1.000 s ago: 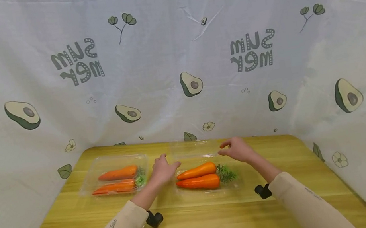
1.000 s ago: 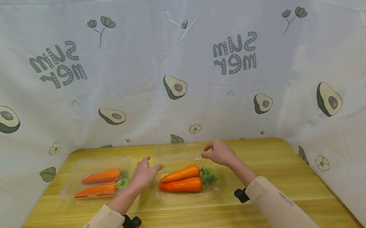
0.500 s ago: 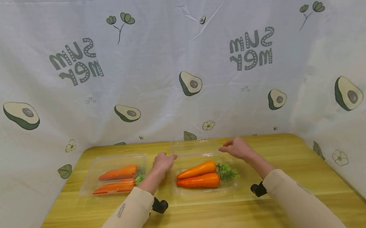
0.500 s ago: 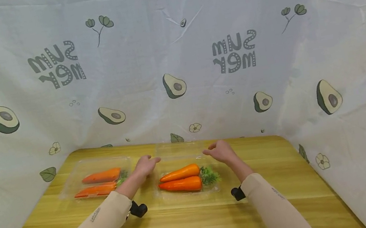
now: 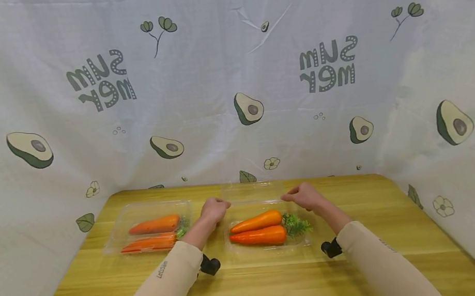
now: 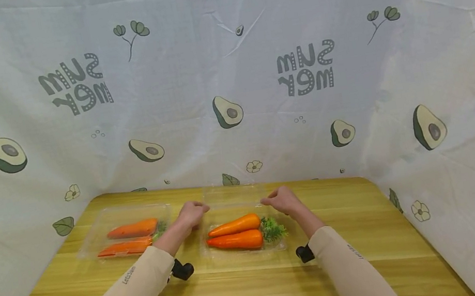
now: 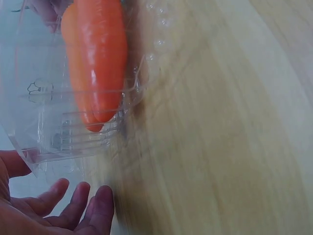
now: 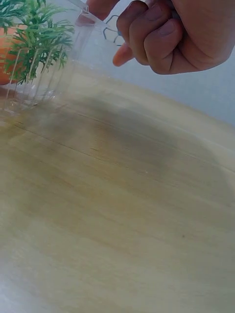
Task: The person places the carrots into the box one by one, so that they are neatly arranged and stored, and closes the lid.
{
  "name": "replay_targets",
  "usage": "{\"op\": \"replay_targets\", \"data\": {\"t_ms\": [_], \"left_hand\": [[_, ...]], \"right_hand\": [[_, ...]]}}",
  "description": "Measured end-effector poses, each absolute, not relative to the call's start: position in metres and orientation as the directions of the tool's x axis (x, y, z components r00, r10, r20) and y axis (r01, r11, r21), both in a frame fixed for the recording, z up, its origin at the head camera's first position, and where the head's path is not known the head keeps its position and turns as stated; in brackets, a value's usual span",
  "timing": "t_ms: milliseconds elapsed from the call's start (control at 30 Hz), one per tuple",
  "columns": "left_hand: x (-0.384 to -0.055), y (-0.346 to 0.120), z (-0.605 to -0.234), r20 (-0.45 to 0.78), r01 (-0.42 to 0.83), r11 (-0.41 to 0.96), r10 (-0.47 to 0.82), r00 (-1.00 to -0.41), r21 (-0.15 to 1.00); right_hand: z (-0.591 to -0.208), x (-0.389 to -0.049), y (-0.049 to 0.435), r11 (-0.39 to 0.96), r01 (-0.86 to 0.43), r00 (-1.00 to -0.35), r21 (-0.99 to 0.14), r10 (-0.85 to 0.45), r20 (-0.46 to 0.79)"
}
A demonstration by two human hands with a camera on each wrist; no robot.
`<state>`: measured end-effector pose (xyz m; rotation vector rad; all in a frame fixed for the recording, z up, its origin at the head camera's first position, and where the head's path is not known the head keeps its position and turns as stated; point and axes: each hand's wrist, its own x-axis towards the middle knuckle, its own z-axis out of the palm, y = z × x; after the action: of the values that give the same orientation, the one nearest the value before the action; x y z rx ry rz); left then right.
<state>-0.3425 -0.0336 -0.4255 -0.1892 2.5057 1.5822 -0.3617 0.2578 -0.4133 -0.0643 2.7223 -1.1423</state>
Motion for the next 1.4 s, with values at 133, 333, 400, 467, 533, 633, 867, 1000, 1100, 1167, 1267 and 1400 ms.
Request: {"op": "replay_targets", "data": {"t_ms": [133,333,400,467,533,633,867,1000,1100,1167,1267,1400], "left_hand": [[-0.343,-0.033,-0.426,-0.203,-0.191,0.428,-0.018,-0.979,0.884],[-0.343,-0.031,-0.424,-0.212,-0.203,0.392,-0.020,-0.977,0.897],[-0.343,-0.031,-0.424,-0.209,-0.200,0.383,-0.019,-0.978,0.902],[-0.343,-0.031,-0.423,-0.200,-0.194,0.385,-0.025,-0.980,0.902],[-0.342,-0.030,-0.423,-0.180,-0.178,0.399,-0.032,-0.983,0.900],[-0.342,-0.030,-0.422,-0.166,-0.169,0.407,-0.045,-0.985,0.897],[-0.342,-0.029,-0.420,-0.123,-0.145,0.446,-0.076,-0.989,0.883],[-0.340,-0.029,-0.419,-0.085,-0.119,0.462,-0.093,-0.992,0.879],[-0.339,-0.029,-0.419,-0.061,-0.103,0.469,-0.103,-0.993,0.877],[-0.338,-0.029,-0.418,-0.051,-0.098,0.464,-0.113,-0.992,0.881],[-0.338,-0.030,-0.416,-0.034,-0.086,0.447,-0.124,-0.992,0.890],[-0.339,-0.030,-0.411,0.015,-0.051,0.450,-0.142,-0.990,0.891]], "right_hand": [[-0.414,-0.361,0.257,0.681,0.037,-0.980,-0.731,-0.118,-0.160],[-0.413,-0.362,0.256,0.668,0.063,-0.978,-0.742,-0.107,-0.179],[-0.413,-0.362,0.256,0.668,0.068,-0.978,-0.741,-0.102,-0.182],[-0.413,-0.361,0.256,0.663,0.081,-0.978,-0.744,-0.090,-0.187],[-0.413,-0.360,0.256,0.665,0.077,-0.980,-0.742,-0.084,-0.178],[-0.413,-0.359,0.255,0.660,0.079,-0.985,-0.747,-0.066,-0.162],[-0.412,-0.357,0.254,0.645,0.071,-0.990,-0.761,-0.045,-0.130],[-0.412,-0.356,0.253,0.628,0.073,-0.993,-0.775,-0.028,-0.116],[-0.411,-0.355,0.253,0.617,0.070,-0.995,-0.784,-0.016,-0.101],[-0.411,-0.355,0.252,0.621,0.055,-0.996,-0.782,-0.017,-0.084],[-0.408,-0.354,0.251,0.616,0.037,-0.998,-0.787,-0.017,-0.061],[-0.404,-0.353,0.251,0.604,0.029,-0.999,-0.796,-0.008,-0.043]]}}
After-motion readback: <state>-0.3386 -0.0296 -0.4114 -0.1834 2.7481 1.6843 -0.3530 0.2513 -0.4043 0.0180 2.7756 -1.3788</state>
